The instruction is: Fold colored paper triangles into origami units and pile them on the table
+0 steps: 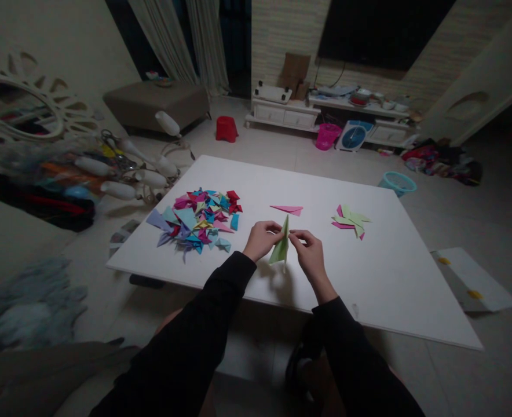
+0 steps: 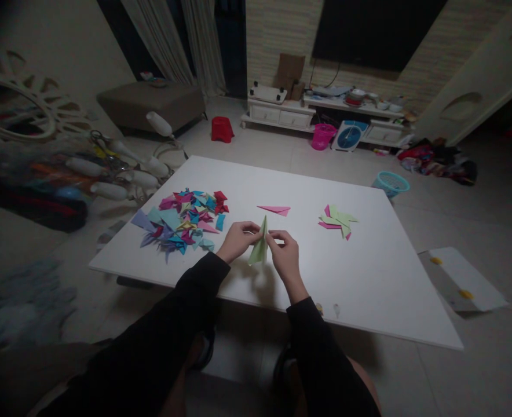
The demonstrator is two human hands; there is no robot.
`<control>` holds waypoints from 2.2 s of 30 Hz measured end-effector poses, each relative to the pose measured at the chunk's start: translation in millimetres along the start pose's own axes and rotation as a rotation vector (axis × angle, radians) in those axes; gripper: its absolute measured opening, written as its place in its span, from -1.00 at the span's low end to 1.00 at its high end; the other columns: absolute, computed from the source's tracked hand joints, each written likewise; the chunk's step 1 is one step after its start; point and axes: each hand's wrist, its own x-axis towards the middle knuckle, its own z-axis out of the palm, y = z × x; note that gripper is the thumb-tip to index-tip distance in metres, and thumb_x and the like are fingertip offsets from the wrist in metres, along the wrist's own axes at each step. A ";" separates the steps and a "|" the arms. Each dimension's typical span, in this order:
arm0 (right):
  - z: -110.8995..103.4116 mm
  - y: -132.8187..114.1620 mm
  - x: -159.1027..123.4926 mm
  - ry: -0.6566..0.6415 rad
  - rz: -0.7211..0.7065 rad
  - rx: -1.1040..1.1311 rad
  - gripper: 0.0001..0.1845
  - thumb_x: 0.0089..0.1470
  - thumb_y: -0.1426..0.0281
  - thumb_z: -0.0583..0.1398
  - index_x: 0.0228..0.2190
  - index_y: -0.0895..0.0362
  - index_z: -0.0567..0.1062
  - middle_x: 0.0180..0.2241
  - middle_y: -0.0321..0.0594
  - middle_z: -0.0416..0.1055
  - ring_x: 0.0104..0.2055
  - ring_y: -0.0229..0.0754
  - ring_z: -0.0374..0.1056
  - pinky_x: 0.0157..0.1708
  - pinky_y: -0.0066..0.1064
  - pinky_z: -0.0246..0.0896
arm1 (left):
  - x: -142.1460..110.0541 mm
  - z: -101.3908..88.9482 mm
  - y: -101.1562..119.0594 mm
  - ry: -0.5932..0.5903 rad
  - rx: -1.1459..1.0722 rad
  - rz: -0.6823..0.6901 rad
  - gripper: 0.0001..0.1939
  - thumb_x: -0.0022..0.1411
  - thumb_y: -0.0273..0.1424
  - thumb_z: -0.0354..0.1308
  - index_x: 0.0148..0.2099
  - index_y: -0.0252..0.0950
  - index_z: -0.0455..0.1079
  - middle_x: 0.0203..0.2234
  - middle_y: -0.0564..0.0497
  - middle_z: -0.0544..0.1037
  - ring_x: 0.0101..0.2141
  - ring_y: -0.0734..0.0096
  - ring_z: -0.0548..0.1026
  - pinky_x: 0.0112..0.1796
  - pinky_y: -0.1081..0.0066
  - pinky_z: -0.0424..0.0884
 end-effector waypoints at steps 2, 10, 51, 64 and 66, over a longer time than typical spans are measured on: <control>0.6 1.6 1.9 -0.002 -0.001 0.009 -0.72 0.02 0.17 0.28 -0.40 0.15 0.56 -0.20 -0.07 0.56 -0.14 -0.06 0.46 -0.25 -0.30 0.35 | 1.8 2.9 0.3 -0.022 -0.055 -0.040 -0.78 -0.03 -0.34 0.42 -0.33 -0.36 0.57 -0.45 -0.09 0.60 -0.45 0.34 0.54 -0.41 0.37 0.50; -1.1 10.0 5.1 0.049 0.033 0.026 -0.76 -0.07 0.25 0.34 -0.38 0.11 0.48 -0.39 -0.23 0.49 -0.38 -0.16 0.40 -0.36 -0.30 0.33 | 1.9 9.6 0.7 -0.141 -0.113 -0.084 -0.83 0.09 -0.39 0.33 -0.29 -0.42 0.58 -0.43 -0.09 0.62 -0.42 0.39 0.56 -0.35 0.39 0.54; -0.1 14.5 5.8 0.130 0.136 0.243 -0.65 -0.08 0.09 0.36 -0.41 0.10 0.51 -0.36 -0.27 0.49 -0.35 -0.22 0.38 -0.43 -0.43 0.25 | -8.7 17.3 6.5 -0.186 -0.298 0.006 -0.58 -0.10 -0.31 0.51 -0.21 -0.43 0.54 -0.28 -0.17 0.65 -0.25 0.24 0.62 -0.06 0.13 0.53; -0.5 12.1 2.5 0.114 0.126 0.230 -0.62 -0.06 0.05 0.34 -0.42 0.10 0.51 -0.40 -0.26 0.51 -0.36 -0.21 0.39 -0.41 -0.42 0.25 | -11.9 15.9 9.5 -0.178 -0.276 -0.005 -0.60 -0.08 -0.33 0.49 -0.19 -0.43 0.56 -0.25 -0.17 0.65 -0.25 0.27 0.62 -0.05 0.17 0.51; -0.5 12.5 2.5 0.113 0.129 0.231 -0.64 -0.06 0.06 0.35 -0.43 0.11 0.52 -0.41 -0.26 0.51 -0.37 -0.22 0.39 -0.42 -0.42 0.24 | -12.2 15.4 10.5 -0.175 -0.275 -0.011 -0.62 -0.07 -0.35 0.48 -0.19 -0.42 0.56 -0.25 -0.16 0.65 -0.25 0.28 0.61 -0.04 0.17 0.51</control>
